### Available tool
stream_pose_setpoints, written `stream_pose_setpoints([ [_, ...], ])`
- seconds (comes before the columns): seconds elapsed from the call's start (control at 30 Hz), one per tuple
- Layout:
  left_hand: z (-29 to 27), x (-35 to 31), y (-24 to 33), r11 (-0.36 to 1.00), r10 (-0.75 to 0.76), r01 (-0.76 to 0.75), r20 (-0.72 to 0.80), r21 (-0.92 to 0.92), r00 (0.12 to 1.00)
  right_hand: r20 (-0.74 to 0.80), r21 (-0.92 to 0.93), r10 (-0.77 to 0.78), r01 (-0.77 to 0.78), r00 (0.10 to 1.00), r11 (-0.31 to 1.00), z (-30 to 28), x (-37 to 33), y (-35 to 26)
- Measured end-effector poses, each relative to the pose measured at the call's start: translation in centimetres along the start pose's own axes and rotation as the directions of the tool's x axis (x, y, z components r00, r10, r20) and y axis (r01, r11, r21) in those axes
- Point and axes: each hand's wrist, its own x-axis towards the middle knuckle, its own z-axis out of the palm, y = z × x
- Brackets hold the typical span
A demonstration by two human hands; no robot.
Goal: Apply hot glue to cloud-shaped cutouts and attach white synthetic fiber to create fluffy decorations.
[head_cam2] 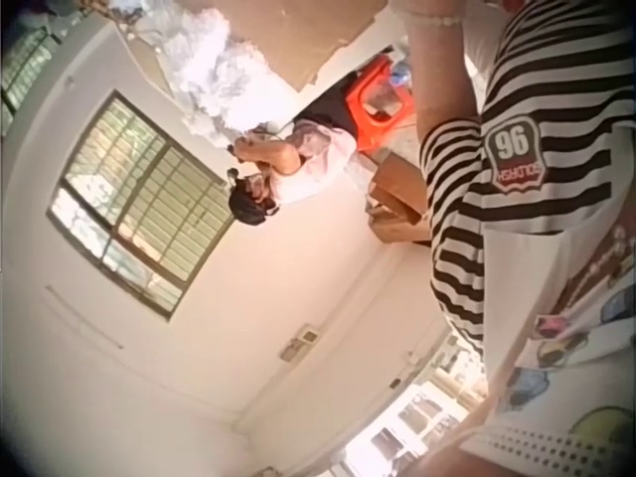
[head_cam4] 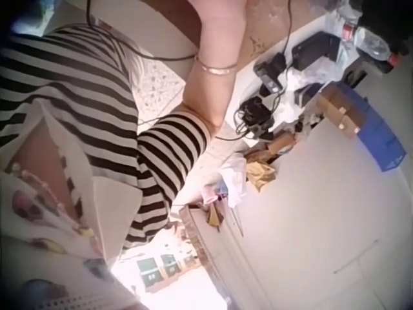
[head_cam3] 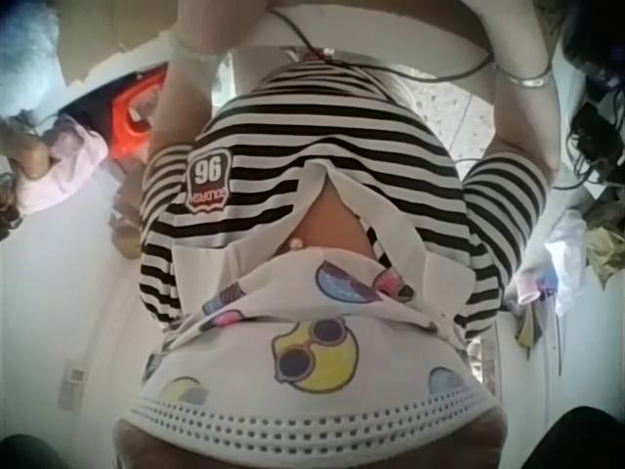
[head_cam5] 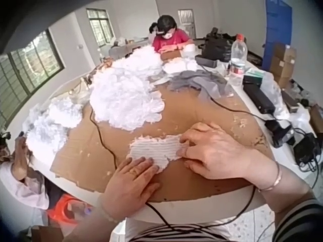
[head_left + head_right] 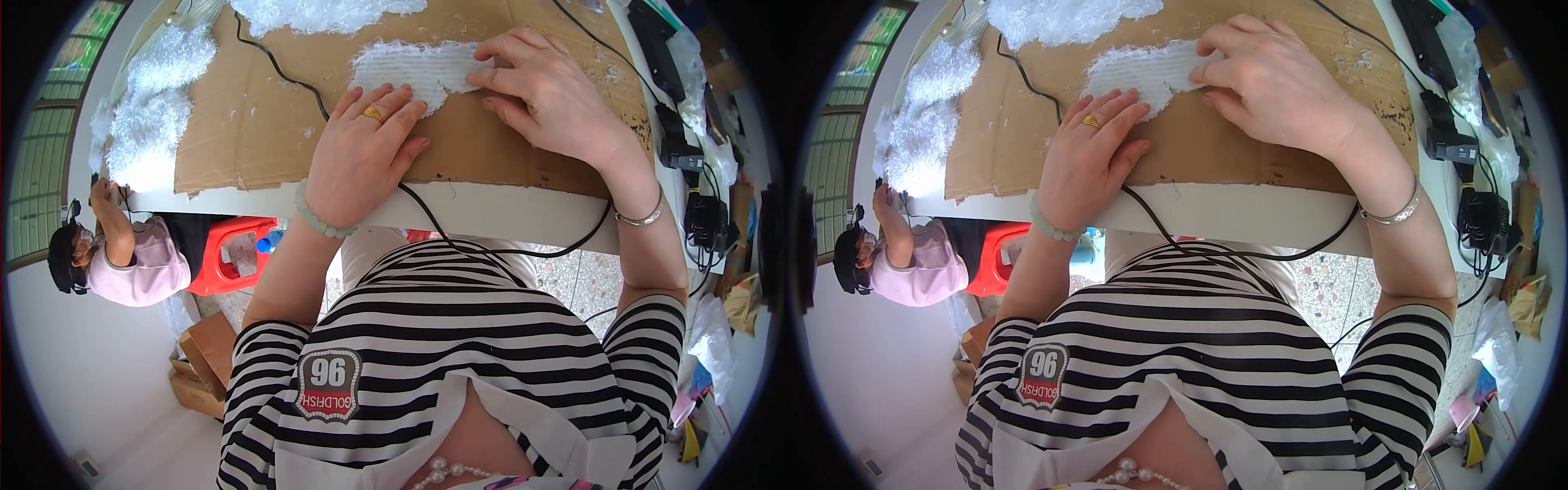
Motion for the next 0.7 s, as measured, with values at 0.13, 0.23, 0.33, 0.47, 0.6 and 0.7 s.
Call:
stream_pose_setpoints([
  [0.13, -0.1, -0.2, -0.1, 1.0, -0.007, 0.007, 0.004, -0.011, 1.0, -0.033, -0.086, 0.059, -0.061, 0.998, 0.994, -1.5, 0.6, 0.7],
  [0.23, 0.0, -0.1, -0.3, 1.0, -0.001, 0.001, 0.001, -0.023, 1.0, -0.048, -0.154, 0.071, -0.078, 0.996, 0.985, -1.1, 0.4, 1.0],
  [0.33, 0.1, -0.1, -0.3, 0.999, 0.003, -0.003, -0.003, -0.039, 1.0, -0.033, -0.167, 0.082, -0.087, 0.996, 0.982, -0.9, 0.5, 0.6],
  [0.47, 0.2, 0.0, -0.4, 0.999, 0.012, -0.012, -0.003, -0.052, 1.0, 0.006, -0.228, 0.125, -0.12, 0.992, 0.966, 0.1, 0.4, 0.8],
  [0.6, 0.2, 0.0, -0.3, 0.999, 0.01, -0.01, -0.005, -0.045, 1.0, 0.011, -0.216, 0.142, -0.136, 0.99, 0.967, -0.2, 0.4, 0.5],
  [0.7, 0.3, 0.0, -0.4, 0.999, 0.03, -0.031, -0.024, -0.04, 0.999, 0.0, -0.127, 0.103, -0.102, 0.995, 0.987, -0.3, 0.8, 0.2],
])
